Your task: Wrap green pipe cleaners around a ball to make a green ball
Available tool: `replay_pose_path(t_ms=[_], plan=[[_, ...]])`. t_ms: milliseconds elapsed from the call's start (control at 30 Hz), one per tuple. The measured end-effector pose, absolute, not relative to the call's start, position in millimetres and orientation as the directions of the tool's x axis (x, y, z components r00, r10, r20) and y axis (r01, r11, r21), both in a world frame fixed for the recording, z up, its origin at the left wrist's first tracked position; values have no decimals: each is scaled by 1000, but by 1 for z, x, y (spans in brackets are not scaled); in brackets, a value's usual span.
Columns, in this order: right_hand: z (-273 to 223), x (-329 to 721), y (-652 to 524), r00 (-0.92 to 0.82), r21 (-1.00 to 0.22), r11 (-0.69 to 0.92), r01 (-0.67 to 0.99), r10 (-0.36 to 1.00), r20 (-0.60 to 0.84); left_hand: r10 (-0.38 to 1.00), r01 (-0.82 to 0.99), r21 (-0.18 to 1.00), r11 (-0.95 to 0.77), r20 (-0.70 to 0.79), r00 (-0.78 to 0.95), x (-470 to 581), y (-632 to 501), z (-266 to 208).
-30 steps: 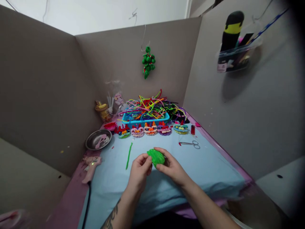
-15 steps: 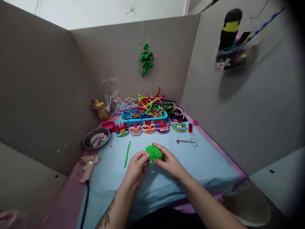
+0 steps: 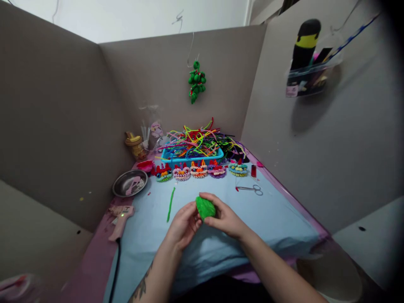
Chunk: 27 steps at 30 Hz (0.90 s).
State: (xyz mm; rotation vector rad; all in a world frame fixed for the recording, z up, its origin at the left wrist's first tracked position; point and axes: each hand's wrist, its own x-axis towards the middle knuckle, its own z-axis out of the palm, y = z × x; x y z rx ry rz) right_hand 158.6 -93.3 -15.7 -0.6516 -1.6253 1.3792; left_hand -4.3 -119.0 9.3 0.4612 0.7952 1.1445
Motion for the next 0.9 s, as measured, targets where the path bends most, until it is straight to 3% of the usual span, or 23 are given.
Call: replay_pose_path(t_ms=[167, 367, 667, 900], plan=[[-13, 156, -94, -444, -953, 270, -138, 843, 303, 967, -603, 757, 250, -221, 123, -3, -124, 7], [-14, 155, -95, -426, -949, 289, -124, 848, 314, 971, -556, 806, 201, -238, 6, 2, -125, 9], [-10, 152, -95, -368, -976, 186, -113, 905, 215, 979, -579, 794, 186, -199, 42, 2, -127, 3], [-11, 166, -96, -446, -910, 415, -15, 812, 378, 952, -639, 712, 290, -281, 119, -1, -124, 5]])
